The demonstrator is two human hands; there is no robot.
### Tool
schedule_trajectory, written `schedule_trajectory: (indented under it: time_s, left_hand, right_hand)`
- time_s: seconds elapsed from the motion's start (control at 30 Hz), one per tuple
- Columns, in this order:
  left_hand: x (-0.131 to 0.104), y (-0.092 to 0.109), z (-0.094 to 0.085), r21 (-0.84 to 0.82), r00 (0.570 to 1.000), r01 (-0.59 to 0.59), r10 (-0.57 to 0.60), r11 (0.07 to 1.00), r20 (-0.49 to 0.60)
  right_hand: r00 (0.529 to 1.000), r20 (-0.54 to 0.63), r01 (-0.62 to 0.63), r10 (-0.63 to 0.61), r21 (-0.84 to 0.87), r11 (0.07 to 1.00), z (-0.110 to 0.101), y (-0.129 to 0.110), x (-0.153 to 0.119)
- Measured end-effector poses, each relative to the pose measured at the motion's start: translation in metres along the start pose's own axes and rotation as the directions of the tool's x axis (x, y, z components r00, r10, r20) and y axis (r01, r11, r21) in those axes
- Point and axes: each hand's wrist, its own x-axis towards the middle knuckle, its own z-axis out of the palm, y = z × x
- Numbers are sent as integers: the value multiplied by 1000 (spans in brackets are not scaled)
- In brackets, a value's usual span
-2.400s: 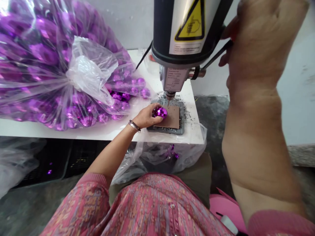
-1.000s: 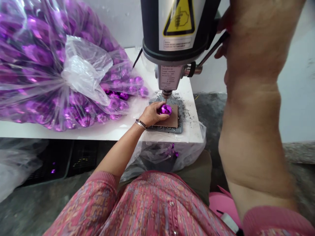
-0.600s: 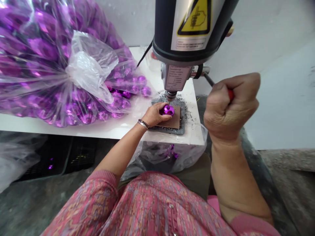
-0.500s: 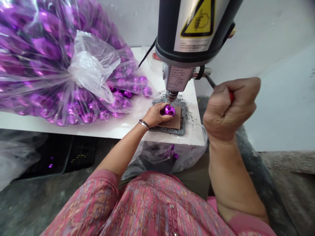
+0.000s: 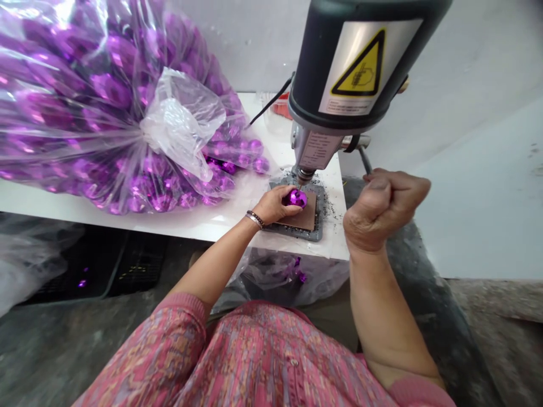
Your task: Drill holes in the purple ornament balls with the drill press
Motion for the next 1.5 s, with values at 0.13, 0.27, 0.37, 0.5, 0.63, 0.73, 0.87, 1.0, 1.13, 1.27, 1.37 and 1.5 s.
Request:
schedule_trajectory:
  time_s: [0.13,0.27,0.37,0.5,0.63,0.73,0.87,1.0,1.13,1.27,1.37,1.5]
  left_hand:
    - [-1,0,-1,-13,1000,1,-1,1000,1]
    - [0,2,-3,-22,997,37,-36,999,72]
    - [-4,0,-5,-31,997,11,-8,999,79]
    - [-20,-11,-18,-56,969,-165,173,985,177]
    - [-33,-26,-45,-46,941,-263,267,964,209]
    - [-23,-30,-64,192,997,-75,69,979,39]
    - [17,-22,-74,618,976,213,-190,757,-104]
    - [60,-19,-68,595,900,418,-402,686,-169]
    - [84,-27,-59,481,888,453,-431,751,-163]
    - [74,-27,-65,441,889,455,-423,773,-177]
    - [44,-19,-82,332,939,344,-327,878,-108]
    - [-3,-14,-92,-292,985,167,-148,942,84]
  right_hand:
    - [999,12,-41,41,18,999,-1,-6,0]
    - [991,26,-132,131,11,991,-2,-22,38]
    - [946,70,-317,316,5,948,1,-32,74]
    - [885,115,-450,451,-39,892,4,-39,95]
    - [884,93,-459,457,-5,889,2,-44,91]
    - [888,89,-455,452,14,890,1,-45,90]
    - [878,94,-473,469,22,881,0,-45,91]
    - [881,112,-465,459,28,885,-1,-46,90]
    - [894,111,-439,434,30,898,-2,-47,89]
    - [898,125,-425,422,0,905,-3,-46,89]
    - [897,130,-427,423,2,904,-2,-46,92]
    - [898,158,-410,412,-42,911,3,-44,106]
